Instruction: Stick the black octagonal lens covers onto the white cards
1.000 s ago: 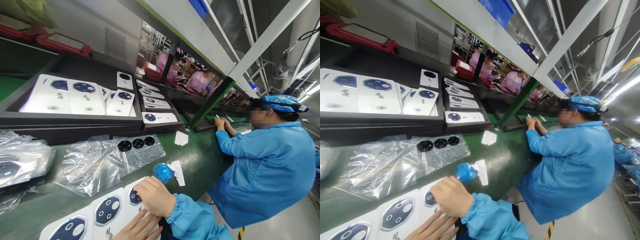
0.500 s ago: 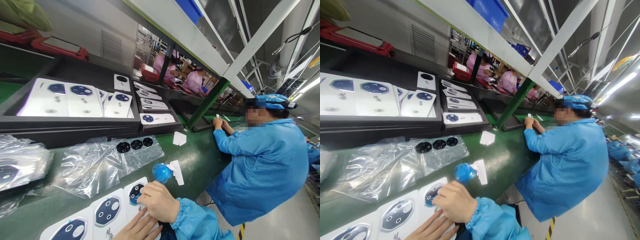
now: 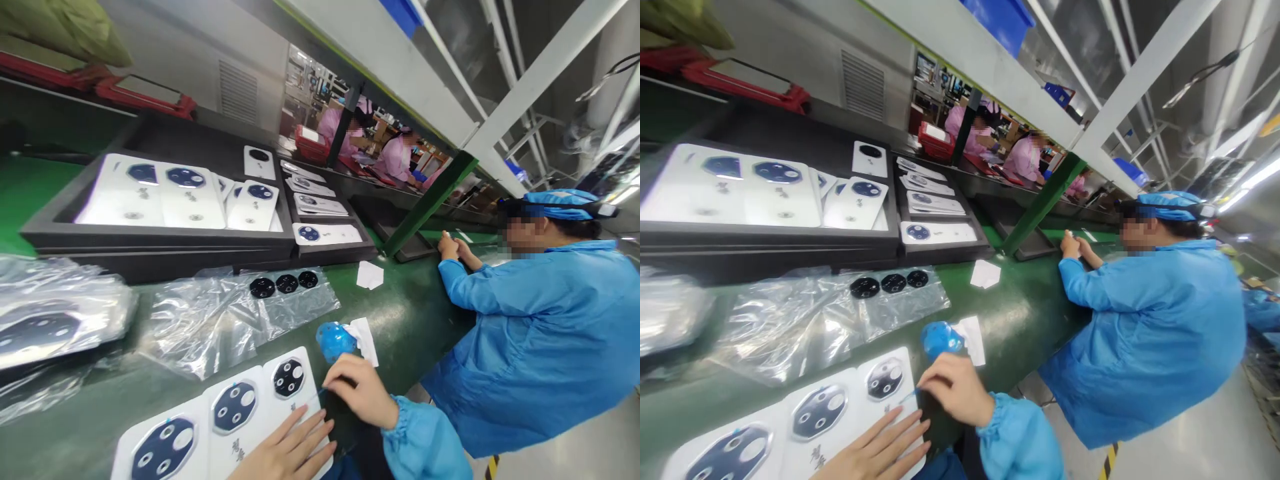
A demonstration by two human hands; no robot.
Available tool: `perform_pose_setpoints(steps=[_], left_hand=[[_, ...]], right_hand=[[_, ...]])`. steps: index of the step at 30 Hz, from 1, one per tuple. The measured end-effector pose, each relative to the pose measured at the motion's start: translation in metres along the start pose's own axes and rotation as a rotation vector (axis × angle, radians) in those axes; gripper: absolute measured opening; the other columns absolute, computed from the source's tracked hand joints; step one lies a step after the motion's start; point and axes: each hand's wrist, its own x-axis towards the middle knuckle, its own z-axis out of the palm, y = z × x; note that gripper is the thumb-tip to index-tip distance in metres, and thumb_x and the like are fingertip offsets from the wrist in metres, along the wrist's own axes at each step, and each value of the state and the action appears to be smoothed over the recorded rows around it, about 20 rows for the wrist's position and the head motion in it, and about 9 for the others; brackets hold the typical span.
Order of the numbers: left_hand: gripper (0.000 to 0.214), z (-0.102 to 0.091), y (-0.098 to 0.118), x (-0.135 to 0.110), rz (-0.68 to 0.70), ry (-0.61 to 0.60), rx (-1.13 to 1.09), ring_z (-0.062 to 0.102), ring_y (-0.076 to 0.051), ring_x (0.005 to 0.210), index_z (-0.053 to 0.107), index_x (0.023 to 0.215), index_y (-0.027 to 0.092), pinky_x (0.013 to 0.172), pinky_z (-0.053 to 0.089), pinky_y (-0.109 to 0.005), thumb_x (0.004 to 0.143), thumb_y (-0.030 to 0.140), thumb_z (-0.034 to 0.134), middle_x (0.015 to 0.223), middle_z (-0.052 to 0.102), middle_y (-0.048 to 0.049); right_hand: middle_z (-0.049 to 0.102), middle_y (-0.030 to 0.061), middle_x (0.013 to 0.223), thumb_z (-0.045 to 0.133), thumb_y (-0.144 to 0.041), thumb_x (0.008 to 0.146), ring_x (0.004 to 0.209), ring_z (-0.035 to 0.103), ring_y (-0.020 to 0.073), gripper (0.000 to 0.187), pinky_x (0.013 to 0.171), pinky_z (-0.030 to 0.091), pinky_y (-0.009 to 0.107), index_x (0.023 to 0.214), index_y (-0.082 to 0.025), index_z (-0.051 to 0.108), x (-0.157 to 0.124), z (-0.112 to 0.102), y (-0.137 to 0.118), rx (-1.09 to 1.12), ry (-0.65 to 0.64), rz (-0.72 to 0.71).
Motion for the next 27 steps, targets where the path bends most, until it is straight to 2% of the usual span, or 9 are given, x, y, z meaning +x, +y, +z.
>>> perform_pose_setpoints(steps=[2, 4, 6, 11, 16, 20, 23, 27], left_hand=[[0.042, -0.009, 0.004, 0.001, -0.072, -0.113, -0.101, 0.056, -0.02, 0.115, 0.054, 0.126, 0.016, 0.101, 0.037, -0.033, 0.085, 0.025, 0.054, 0.127, 0.06, -0.0044], [0.045, -0.016, 0.006, 0.002, -0.129, -0.182, -0.204, 0.052, -0.023, 0.122, 0.052, 0.129, 0.015, 0.105, 0.034, -0.038, 0.085, 0.025, 0.052, 0.133, 0.056, -0.007], [0.044, -0.02, 0.007, 0.002, -0.158, -0.208, -0.264, 0.049, -0.024, 0.125, 0.05, 0.13, 0.014, 0.108, 0.032, -0.04, 0.089, 0.028, 0.048, 0.135, 0.053, -0.0077], [0.043, -0.016, 0.01, -0.003, -0.177, -0.215, -0.243, 0.047, -0.025, 0.127, 0.048, 0.131, 0.013, 0.109, 0.032, -0.041, 0.093, 0.033, 0.045, 0.137, 0.051, -0.0075], [0.047, -0.013, 0.016, -0.006, -0.142, -0.095, -0.15, 0.046, -0.023, 0.127, 0.049, 0.128, 0.009, 0.11, 0.031, -0.04, 0.093, 0.04, 0.048, 0.133, 0.055, -0.0093], [0.051, -0.023, 0.019, -0.01, -0.144, -0.042, -0.127, 0.048, -0.024, 0.125, 0.052, 0.125, 0.006, 0.109, 0.032, -0.04, 0.095, 0.046, 0.043, 0.13, 0.057, -0.0117], [0.049, -0.03, 0.022, -0.02, -0.202, -0.066, -0.165, 0.049, -0.024, 0.124, 0.051, 0.126, 0.005, 0.11, 0.032, -0.039, 0.096, 0.042, 0.041, 0.129, 0.058, -0.0119], [0.049, -0.028, 0.025, -0.038, -0.267, -0.142, -0.235, 0.047, -0.022, 0.127, 0.048, 0.129, 0.009, 0.11, 0.032, -0.039, 0.092, 0.04, 0.051, 0.133, 0.055, -0.0097]], right_hand=[[0.07, 0.002, 0.073, 0.044, -0.024, 0.093, 0.066, 0.067, 0.0118, 0.024, 0.06, 0.052, 0.021, 0.08, -0.019, 0.064, 0.001, -0.006, 0.008, 0.035, 0.077, 0.118], [0.07, 0.0023, 0.07, 0.043, -0.027, 0.093, 0.057, 0.066, 0.0127, 0.023, 0.051, 0.052, 0.022, 0.088, -0.017, 0.064, 0.005, -0.008, 0.018, 0.065, 0.118, 0.203], [0.07, 0.0033, 0.07, 0.047, -0.031, 0.09, 0.056, 0.066, 0.0141, 0.023, 0.049, 0.052, 0.023, 0.089, -0.017, 0.064, 0.011, -0.006, 0.028, 0.07, 0.148, 0.258], [0.072, 0.0043, 0.074, 0.051, -0.03, 0.087, 0.065, 0.069, 0.0173, 0.02, 0.06, 0.055, 0.029, 0.088, -0.019, 0.067, 0.03, 0.01, 0.034, -0.033, 0.19, 0.292], [0.072, 0.0088, 0.088, 0.047, -0.031, 0.089, 0.079, 0.067, 0.0218, 0.025, 0.07, 0.055, 0.037, 0.09, -0.02, 0.069, 0.036, 0.018, 0.032, -0.183, 0.211, 0.225], [0.072, 0.0099, 0.098, 0.046, -0.03, 0.091, 0.089, 0.063, 0.0238, 0.024, 0.076, 0.053, 0.039, 0.091, -0.02, 0.068, 0.039, 0.018, 0.021, -0.245, 0.2, 0.122], [0.072, 0.007, 0.09, 0.045, -0.023, 0.093, 0.085, 0.062, 0.0209, 0.022, 0.074, 0.052, 0.035, 0.089, -0.019, 0.066, 0.047, 0.024, 0.0, -0.238, 0.118, 0.005], [0.069, 0.0, 0.074, 0.051, -0.016, 0.09, 0.074, 0.061, 0.0148, 0.018, 0.066, 0.05, 0.026, 0.079, -0.021, 0.065, 0.066, 0.048, -0.036, -0.209, -0.081, -0.171]])
